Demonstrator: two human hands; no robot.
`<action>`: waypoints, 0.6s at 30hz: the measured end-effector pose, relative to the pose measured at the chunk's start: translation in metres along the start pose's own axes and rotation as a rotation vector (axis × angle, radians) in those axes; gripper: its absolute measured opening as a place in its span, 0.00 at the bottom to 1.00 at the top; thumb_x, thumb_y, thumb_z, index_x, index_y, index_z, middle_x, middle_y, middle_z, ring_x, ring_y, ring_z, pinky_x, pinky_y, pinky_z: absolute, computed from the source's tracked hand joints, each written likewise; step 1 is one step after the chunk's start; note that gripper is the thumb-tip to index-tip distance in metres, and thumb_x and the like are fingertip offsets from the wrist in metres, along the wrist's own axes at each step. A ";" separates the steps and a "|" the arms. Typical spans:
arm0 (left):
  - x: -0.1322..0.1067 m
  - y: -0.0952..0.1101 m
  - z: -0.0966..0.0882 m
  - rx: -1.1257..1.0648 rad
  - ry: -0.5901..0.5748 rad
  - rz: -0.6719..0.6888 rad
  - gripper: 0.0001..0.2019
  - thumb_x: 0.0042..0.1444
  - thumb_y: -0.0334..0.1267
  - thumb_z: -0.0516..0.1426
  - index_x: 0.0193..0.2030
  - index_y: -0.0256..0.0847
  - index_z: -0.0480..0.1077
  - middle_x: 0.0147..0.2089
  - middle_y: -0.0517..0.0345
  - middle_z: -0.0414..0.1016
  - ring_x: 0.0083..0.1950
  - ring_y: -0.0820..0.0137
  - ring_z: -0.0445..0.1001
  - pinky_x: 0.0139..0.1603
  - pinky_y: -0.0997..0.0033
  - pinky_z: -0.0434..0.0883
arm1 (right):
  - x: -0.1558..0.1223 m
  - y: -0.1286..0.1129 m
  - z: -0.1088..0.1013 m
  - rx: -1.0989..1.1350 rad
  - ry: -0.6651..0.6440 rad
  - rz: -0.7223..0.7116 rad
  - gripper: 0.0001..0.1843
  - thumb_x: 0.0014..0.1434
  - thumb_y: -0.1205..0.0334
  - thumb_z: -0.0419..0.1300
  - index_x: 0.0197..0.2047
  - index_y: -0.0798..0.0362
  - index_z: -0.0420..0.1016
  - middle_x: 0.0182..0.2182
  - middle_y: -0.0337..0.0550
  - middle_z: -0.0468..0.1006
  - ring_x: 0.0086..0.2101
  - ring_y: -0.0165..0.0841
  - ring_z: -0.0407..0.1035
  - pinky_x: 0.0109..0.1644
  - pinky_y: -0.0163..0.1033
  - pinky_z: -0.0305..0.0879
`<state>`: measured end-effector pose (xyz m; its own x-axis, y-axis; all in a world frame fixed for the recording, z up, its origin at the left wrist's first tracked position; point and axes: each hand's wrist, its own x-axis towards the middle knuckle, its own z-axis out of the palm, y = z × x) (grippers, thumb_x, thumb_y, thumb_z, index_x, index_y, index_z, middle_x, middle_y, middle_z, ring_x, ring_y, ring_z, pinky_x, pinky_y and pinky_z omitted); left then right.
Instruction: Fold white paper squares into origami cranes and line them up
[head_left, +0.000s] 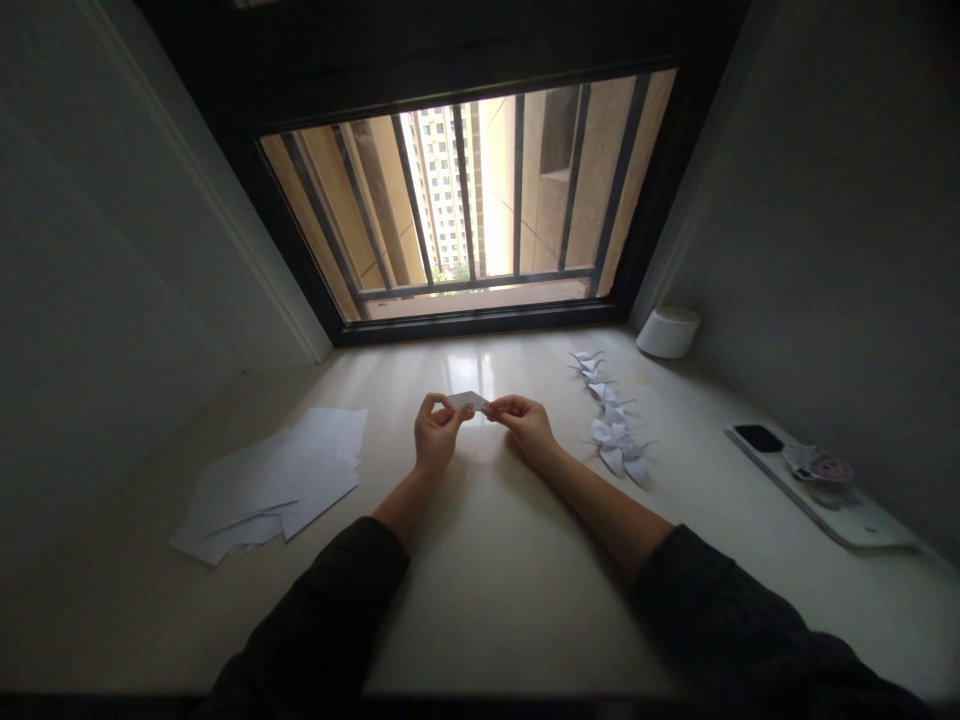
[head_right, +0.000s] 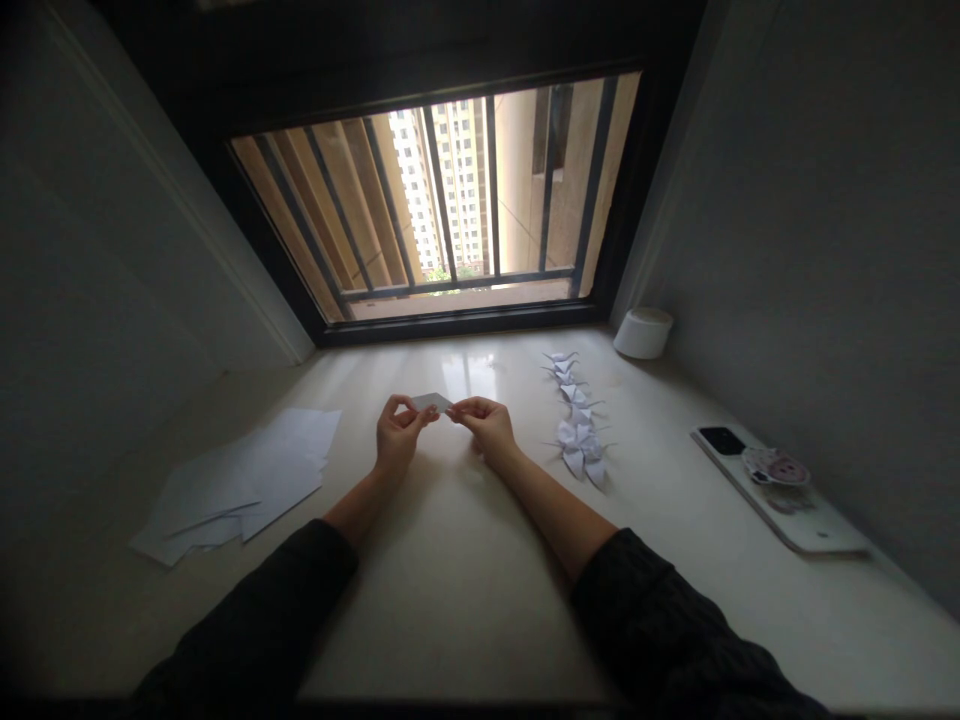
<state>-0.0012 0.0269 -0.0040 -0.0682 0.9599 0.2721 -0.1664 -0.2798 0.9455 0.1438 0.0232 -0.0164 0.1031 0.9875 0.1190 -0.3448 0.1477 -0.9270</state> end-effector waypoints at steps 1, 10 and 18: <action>0.001 0.000 0.000 -0.012 -0.005 -0.002 0.18 0.44 0.40 0.65 0.31 0.41 0.57 0.29 0.56 0.79 0.31 0.66 0.78 0.34 0.68 0.73 | 0.000 0.000 0.000 -0.009 -0.005 -0.003 0.14 0.36 0.57 0.72 0.27 0.53 0.77 0.22 0.39 0.78 0.27 0.32 0.71 0.36 0.39 0.67; -0.003 0.001 0.002 0.096 -0.024 0.081 0.18 0.45 0.41 0.64 0.32 0.42 0.57 0.28 0.59 0.77 0.31 0.66 0.78 0.34 0.68 0.73 | -0.002 0.001 0.002 -0.061 -0.088 -0.078 0.21 0.39 0.54 0.70 0.36 0.50 0.71 0.27 0.38 0.79 0.30 0.34 0.73 0.35 0.38 0.67; -0.004 0.004 0.002 0.082 -0.007 0.018 0.17 0.48 0.44 0.62 0.34 0.42 0.56 0.25 0.60 0.77 0.29 0.66 0.78 0.31 0.70 0.72 | -0.001 0.001 0.003 -0.012 -0.081 -0.022 0.20 0.36 0.54 0.71 0.32 0.51 0.72 0.22 0.35 0.77 0.25 0.31 0.72 0.35 0.38 0.67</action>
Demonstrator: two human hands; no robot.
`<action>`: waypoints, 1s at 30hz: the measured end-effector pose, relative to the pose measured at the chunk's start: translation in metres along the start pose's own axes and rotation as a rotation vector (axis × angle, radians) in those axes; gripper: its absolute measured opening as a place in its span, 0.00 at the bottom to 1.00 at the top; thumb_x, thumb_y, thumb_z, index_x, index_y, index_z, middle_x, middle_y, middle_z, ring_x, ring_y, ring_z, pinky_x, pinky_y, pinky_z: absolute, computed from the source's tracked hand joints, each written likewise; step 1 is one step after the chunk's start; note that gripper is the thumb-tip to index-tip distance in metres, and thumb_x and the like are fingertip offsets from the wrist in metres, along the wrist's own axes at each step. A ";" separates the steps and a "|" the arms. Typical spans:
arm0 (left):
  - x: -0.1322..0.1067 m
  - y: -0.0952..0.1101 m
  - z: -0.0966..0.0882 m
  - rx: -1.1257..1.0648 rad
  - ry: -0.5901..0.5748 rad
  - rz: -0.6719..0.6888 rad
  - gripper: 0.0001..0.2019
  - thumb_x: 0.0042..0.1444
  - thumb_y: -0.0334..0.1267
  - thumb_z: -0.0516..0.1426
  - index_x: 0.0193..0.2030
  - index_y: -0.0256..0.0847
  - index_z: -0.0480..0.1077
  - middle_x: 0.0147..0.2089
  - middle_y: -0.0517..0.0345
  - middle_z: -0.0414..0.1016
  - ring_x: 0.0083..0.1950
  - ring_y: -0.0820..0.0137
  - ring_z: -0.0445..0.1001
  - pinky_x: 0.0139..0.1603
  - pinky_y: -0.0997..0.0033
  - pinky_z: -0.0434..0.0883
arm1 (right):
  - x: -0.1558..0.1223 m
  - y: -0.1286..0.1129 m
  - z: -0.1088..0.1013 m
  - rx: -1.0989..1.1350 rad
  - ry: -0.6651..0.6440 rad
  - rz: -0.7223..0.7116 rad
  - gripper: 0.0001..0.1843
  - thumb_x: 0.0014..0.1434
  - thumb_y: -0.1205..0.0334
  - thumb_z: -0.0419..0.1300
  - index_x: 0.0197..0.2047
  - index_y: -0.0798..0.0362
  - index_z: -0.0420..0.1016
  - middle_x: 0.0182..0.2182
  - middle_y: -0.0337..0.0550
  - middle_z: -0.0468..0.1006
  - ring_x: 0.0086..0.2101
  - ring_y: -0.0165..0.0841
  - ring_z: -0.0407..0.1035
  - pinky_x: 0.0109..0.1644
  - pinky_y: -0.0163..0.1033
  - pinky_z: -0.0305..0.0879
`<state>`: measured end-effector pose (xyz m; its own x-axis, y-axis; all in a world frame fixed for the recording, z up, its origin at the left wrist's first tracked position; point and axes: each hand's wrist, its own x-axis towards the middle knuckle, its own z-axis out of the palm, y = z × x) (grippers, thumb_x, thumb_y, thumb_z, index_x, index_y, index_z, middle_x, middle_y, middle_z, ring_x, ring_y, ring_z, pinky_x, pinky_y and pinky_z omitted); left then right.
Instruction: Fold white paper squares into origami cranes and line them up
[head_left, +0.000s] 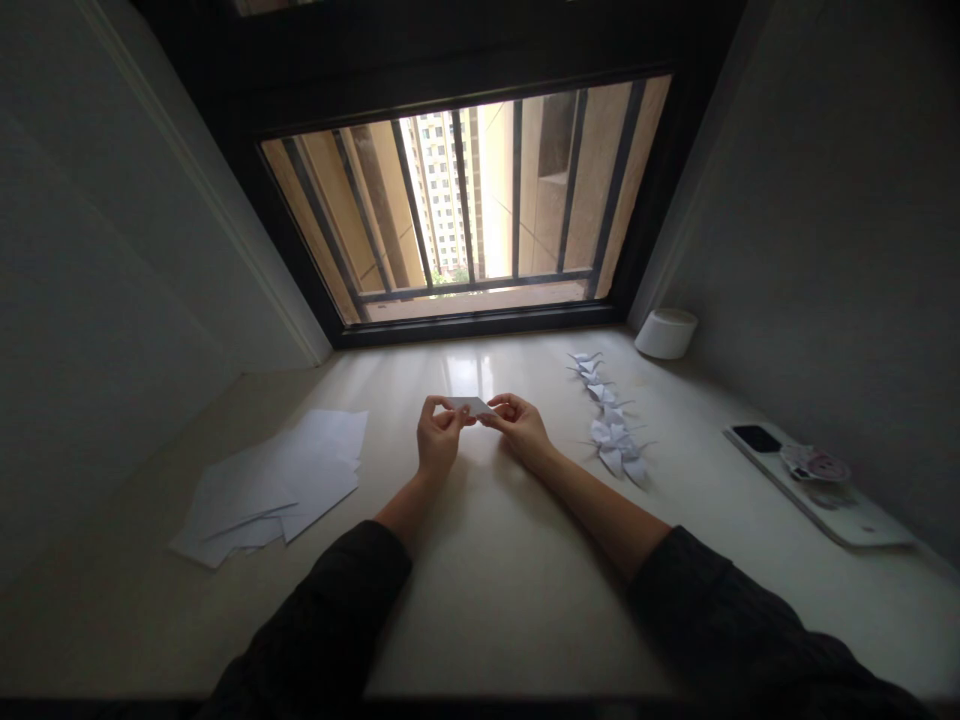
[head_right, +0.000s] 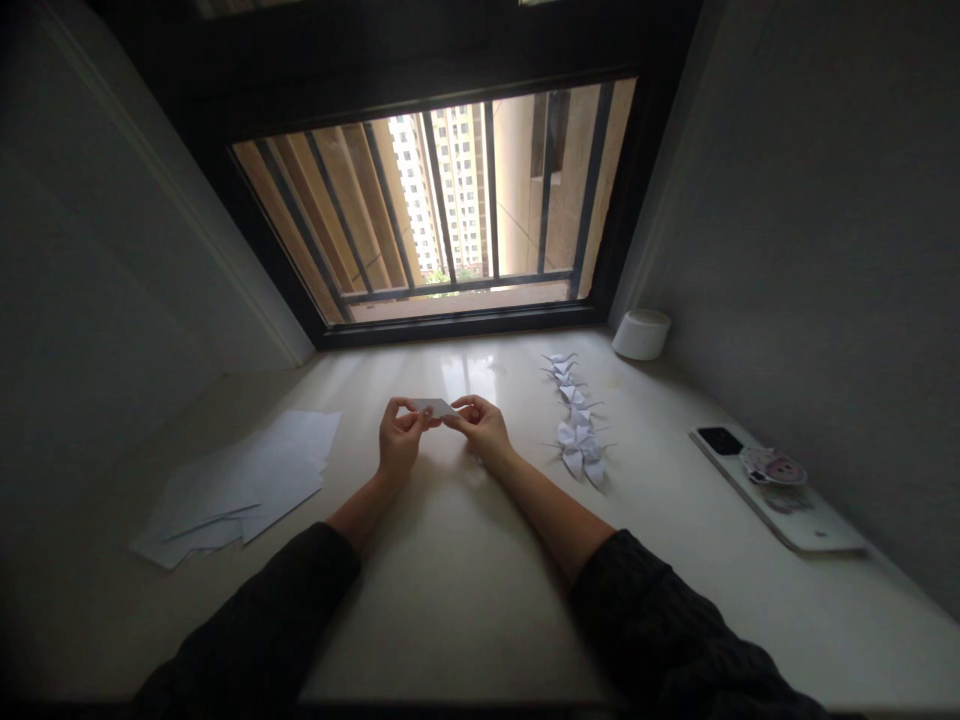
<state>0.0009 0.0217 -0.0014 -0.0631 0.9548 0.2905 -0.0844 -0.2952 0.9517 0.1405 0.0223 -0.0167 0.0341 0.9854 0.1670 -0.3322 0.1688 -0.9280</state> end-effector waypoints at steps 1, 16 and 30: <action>0.000 0.000 0.000 0.004 0.010 -0.010 0.17 0.48 0.45 0.62 0.34 0.42 0.56 0.25 0.60 0.77 0.29 0.66 0.78 0.31 0.70 0.72 | 0.000 0.000 0.000 -0.001 -0.011 0.011 0.20 0.36 0.54 0.71 0.32 0.51 0.72 0.22 0.36 0.77 0.26 0.32 0.72 0.36 0.39 0.67; 0.000 -0.002 -0.003 0.101 0.025 0.057 0.18 0.49 0.44 0.61 0.40 0.44 0.57 0.30 0.61 0.77 0.34 0.68 0.78 0.37 0.70 0.70 | 0.000 -0.001 -0.001 -0.026 -0.014 -0.002 0.23 0.40 0.54 0.70 0.39 0.52 0.74 0.22 0.37 0.77 0.27 0.32 0.72 0.38 0.39 0.67; 0.001 -0.003 -0.005 0.180 -0.065 -0.033 0.09 0.50 0.43 0.59 0.34 0.42 0.75 0.34 0.56 0.78 0.36 0.66 0.75 0.36 0.70 0.69 | -0.001 0.001 -0.001 -0.052 -0.037 -0.012 0.21 0.40 0.51 0.69 0.35 0.50 0.67 0.25 0.38 0.78 0.30 0.34 0.73 0.40 0.41 0.67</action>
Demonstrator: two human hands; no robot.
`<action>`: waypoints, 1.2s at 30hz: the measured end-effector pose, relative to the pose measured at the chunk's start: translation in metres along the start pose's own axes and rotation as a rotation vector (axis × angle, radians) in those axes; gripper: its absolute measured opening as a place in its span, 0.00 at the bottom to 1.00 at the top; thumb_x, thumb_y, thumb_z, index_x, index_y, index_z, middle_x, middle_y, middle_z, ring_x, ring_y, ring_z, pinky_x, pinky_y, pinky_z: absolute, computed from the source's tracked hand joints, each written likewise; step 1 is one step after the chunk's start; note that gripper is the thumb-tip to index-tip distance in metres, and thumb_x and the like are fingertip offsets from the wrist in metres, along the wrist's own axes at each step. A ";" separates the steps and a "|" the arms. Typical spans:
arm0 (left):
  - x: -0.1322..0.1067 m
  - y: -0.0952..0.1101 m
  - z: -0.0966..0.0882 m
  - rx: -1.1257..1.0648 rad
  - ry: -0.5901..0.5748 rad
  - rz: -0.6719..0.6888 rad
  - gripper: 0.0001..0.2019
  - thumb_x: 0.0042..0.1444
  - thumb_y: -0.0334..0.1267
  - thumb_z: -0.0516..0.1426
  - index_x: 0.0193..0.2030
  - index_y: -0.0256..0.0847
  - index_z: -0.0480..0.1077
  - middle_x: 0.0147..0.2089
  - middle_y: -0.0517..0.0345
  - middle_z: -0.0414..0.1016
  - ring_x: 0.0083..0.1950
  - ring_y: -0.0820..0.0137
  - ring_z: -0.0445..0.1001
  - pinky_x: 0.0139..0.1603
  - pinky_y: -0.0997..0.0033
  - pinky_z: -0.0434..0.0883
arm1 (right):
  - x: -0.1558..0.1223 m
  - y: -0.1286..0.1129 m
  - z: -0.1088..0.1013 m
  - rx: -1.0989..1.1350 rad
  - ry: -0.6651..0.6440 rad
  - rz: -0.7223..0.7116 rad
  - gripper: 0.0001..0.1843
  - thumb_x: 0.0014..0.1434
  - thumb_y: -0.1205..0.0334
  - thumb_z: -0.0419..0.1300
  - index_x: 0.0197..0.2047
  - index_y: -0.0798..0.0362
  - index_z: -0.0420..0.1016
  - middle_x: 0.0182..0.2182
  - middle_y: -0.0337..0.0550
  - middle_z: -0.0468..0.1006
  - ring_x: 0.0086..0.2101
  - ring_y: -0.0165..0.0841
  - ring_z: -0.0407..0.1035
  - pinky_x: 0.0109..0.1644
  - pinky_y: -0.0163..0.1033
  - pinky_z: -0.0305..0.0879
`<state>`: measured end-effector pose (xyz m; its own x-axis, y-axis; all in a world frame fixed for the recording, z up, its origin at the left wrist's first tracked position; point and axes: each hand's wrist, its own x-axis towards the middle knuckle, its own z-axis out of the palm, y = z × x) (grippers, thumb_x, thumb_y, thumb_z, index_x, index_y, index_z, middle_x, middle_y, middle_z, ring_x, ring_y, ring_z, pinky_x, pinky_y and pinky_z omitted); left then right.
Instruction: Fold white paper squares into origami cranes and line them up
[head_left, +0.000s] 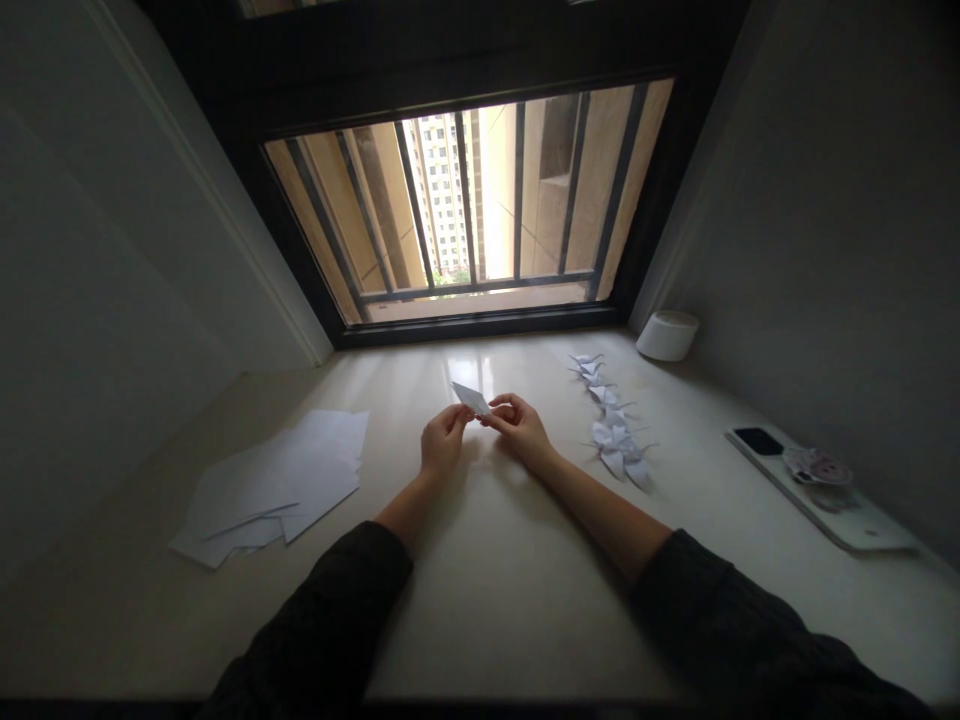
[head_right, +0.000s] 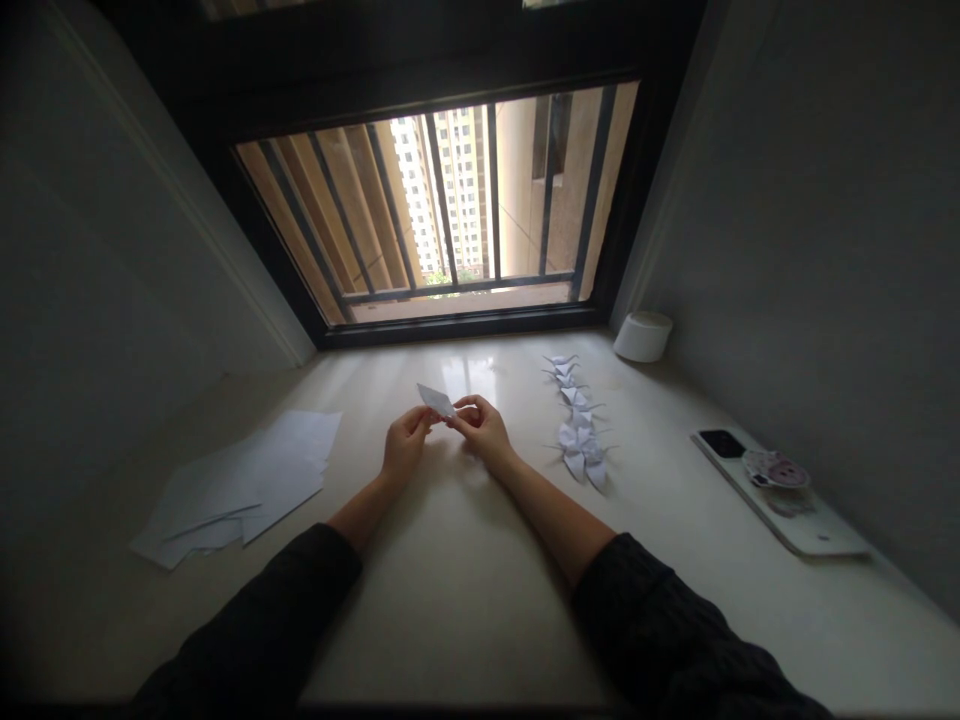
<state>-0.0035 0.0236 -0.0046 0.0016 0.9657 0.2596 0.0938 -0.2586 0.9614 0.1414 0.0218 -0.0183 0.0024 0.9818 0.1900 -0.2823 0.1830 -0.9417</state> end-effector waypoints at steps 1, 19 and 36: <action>0.001 0.000 0.000 -0.008 -0.007 0.007 0.09 0.50 0.43 0.59 0.34 0.41 0.76 0.35 0.56 0.78 0.36 0.67 0.75 0.36 0.71 0.69 | 0.000 0.001 0.001 -0.018 -0.022 0.000 0.22 0.39 0.51 0.69 0.34 0.50 0.66 0.24 0.37 0.77 0.29 0.33 0.73 0.38 0.40 0.67; 0.001 0.000 -0.003 0.120 -0.014 0.067 0.12 0.54 0.45 0.54 0.28 0.41 0.73 0.28 0.59 0.74 0.31 0.70 0.70 0.33 0.74 0.65 | -0.011 -0.008 0.007 -0.364 -0.083 -0.155 0.14 0.49 0.49 0.63 0.34 0.49 0.70 0.28 0.39 0.75 0.28 0.32 0.70 0.33 0.38 0.67; -0.002 -0.007 -0.006 0.391 -0.026 0.114 0.11 0.56 0.45 0.52 0.32 0.44 0.73 0.29 0.59 0.75 0.31 0.69 0.71 0.31 0.73 0.63 | -0.008 -0.008 -0.002 -0.475 -0.088 -0.268 0.16 0.51 0.60 0.62 0.45 0.43 0.77 0.42 0.41 0.79 0.40 0.37 0.71 0.46 0.43 0.66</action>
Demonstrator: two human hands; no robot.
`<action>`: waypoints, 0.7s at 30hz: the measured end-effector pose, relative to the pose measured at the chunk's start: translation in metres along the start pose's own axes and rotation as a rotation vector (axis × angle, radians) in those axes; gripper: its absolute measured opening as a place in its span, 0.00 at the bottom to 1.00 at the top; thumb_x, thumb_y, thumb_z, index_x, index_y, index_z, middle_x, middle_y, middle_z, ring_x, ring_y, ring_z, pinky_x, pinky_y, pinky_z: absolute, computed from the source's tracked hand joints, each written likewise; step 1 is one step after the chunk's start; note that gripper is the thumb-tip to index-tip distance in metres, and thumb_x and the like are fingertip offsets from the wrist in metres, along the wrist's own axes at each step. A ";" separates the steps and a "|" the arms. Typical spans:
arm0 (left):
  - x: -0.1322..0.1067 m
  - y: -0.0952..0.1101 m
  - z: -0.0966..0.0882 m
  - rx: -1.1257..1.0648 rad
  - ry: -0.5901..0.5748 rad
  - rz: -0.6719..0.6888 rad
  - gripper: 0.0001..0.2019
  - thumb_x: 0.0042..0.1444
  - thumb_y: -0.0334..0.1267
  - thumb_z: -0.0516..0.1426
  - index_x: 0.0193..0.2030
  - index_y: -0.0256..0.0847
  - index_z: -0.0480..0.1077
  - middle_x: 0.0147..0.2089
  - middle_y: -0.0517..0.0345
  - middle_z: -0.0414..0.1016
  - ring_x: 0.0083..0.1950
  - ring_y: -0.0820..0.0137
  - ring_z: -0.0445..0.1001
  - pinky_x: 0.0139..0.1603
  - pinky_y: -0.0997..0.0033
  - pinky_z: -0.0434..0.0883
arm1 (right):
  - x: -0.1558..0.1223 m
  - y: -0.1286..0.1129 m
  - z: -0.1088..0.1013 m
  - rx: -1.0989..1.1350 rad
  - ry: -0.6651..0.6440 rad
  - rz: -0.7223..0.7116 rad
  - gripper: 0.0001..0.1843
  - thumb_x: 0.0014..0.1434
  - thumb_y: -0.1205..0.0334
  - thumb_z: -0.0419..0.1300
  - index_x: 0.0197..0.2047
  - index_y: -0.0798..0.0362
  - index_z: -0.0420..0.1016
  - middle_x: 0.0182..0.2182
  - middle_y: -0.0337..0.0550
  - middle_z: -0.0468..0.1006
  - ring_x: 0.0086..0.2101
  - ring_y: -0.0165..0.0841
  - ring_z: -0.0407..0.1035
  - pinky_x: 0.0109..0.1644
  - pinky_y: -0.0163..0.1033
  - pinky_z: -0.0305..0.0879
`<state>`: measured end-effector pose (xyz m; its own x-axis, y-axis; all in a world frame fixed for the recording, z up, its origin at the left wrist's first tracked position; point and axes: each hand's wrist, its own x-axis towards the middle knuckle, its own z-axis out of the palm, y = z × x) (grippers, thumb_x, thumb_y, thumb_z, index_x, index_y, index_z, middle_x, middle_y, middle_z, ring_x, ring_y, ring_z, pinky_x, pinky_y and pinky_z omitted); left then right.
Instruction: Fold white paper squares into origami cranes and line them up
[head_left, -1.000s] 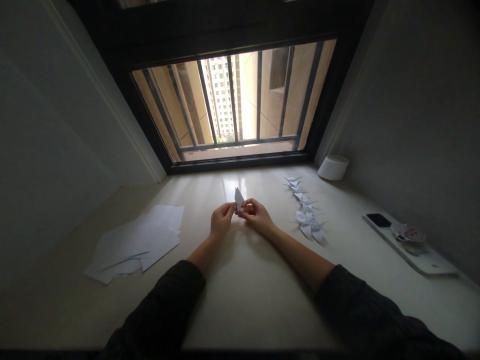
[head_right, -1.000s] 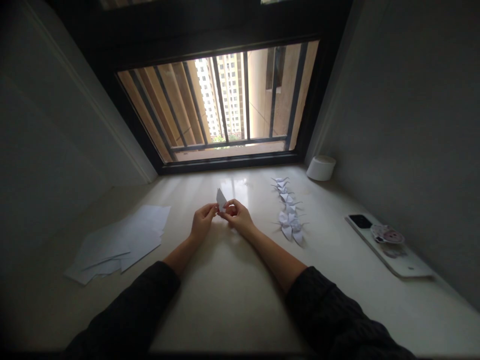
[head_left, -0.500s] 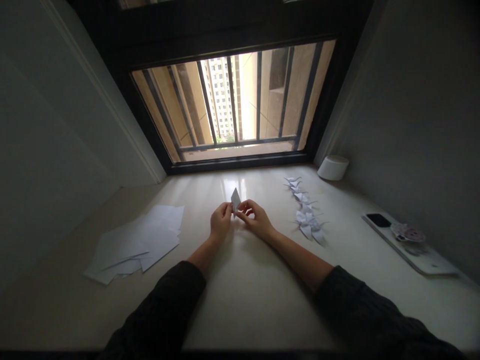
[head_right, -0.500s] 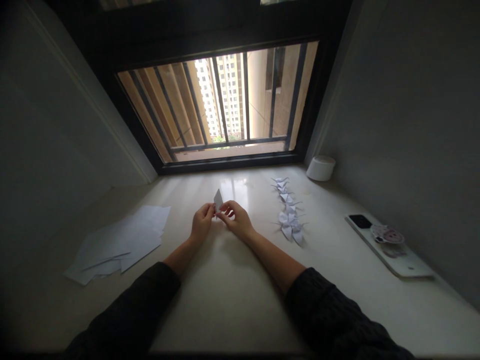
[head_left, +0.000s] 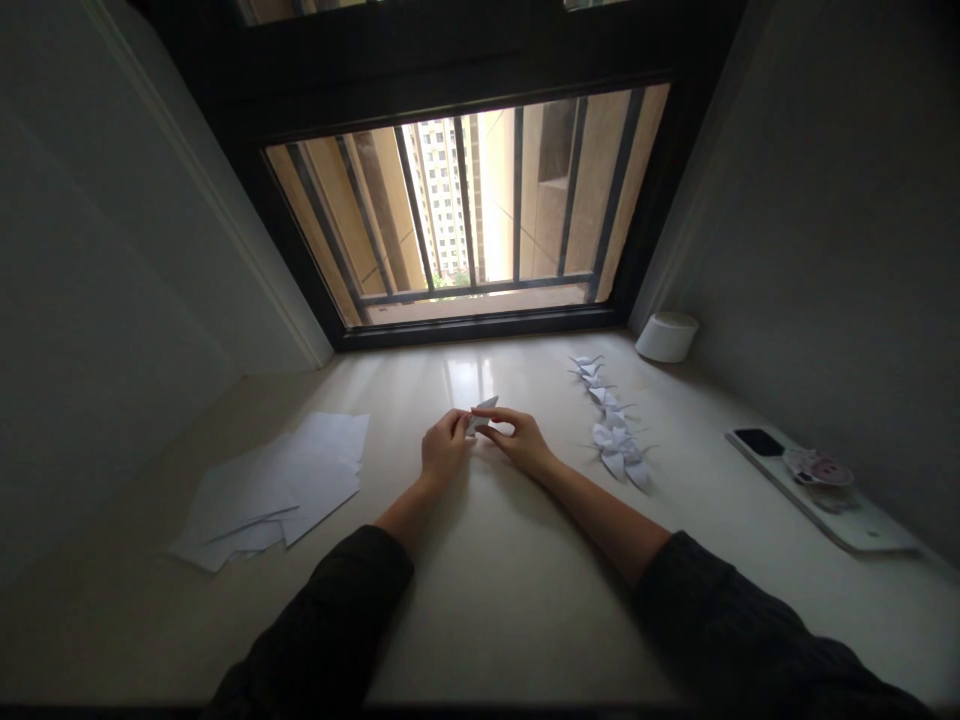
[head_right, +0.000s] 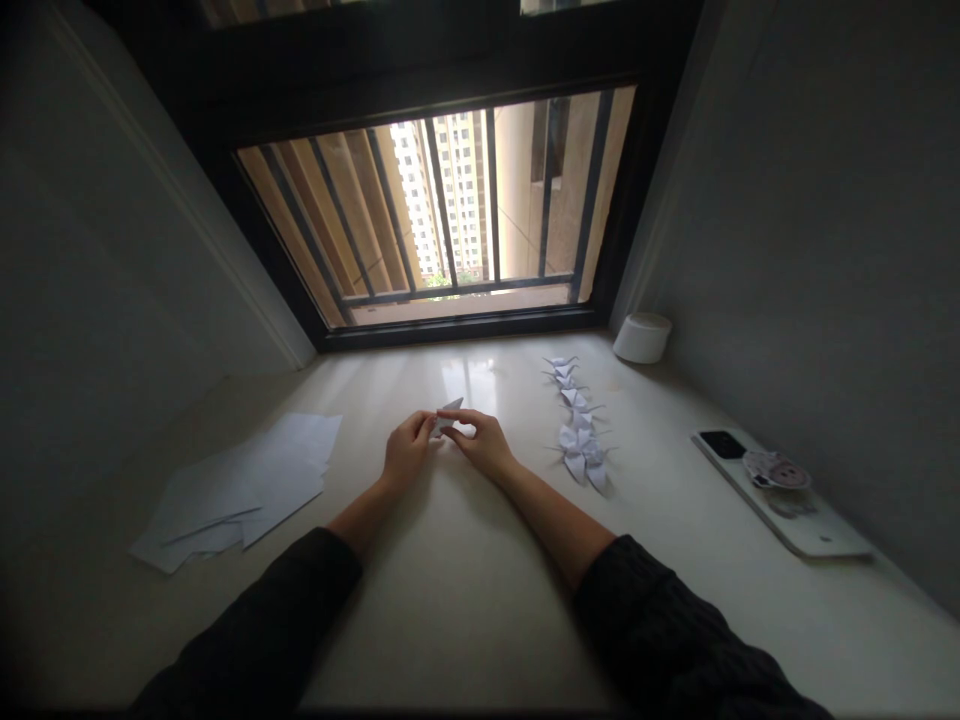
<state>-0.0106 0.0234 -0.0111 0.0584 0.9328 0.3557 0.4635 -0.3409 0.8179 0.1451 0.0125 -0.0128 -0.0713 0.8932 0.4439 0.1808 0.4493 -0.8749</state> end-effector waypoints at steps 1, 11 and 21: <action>0.001 -0.001 0.000 -0.032 0.009 0.000 0.11 0.56 0.45 0.53 0.33 0.44 0.74 0.30 0.58 0.76 0.32 0.68 0.72 0.33 0.72 0.64 | 0.000 0.001 0.000 -0.005 0.017 0.006 0.16 0.51 0.59 0.62 0.45 0.43 0.77 0.41 0.41 0.79 0.39 0.37 0.71 0.46 0.44 0.66; 0.008 -0.004 0.002 -0.398 -0.041 -0.075 0.12 0.51 0.45 0.59 0.39 0.40 0.73 0.35 0.54 0.77 0.37 0.67 0.76 0.40 0.69 0.69 | 0.004 0.002 -0.003 0.055 0.064 0.033 0.19 0.46 0.56 0.67 0.44 0.47 0.78 0.40 0.42 0.80 0.37 0.36 0.72 0.43 0.42 0.67; 0.011 -0.007 -0.001 -0.427 -0.077 -0.067 0.15 0.49 0.45 0.61 0.40 0.39 0.72 0.29 0.57 0.76 0.33 0.68 0.76 0.36 0.70 0.70 | 0.005 0.004 -0.007 0.049 0.036 0.024 0.19 0.45 0.54 0.68 0.42 0.46 0.79 0.38 0.42 0.81 0.35 0.36 0.73 0.43 0.43 0.67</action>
<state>-0.0145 0.0364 -0.0124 0.1138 0.9550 0.2740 0.0626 -0.2821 0.9573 0.1526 0.0188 -0.0126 -0.0315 0.9031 0.4283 0.1340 0.4285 -0.8936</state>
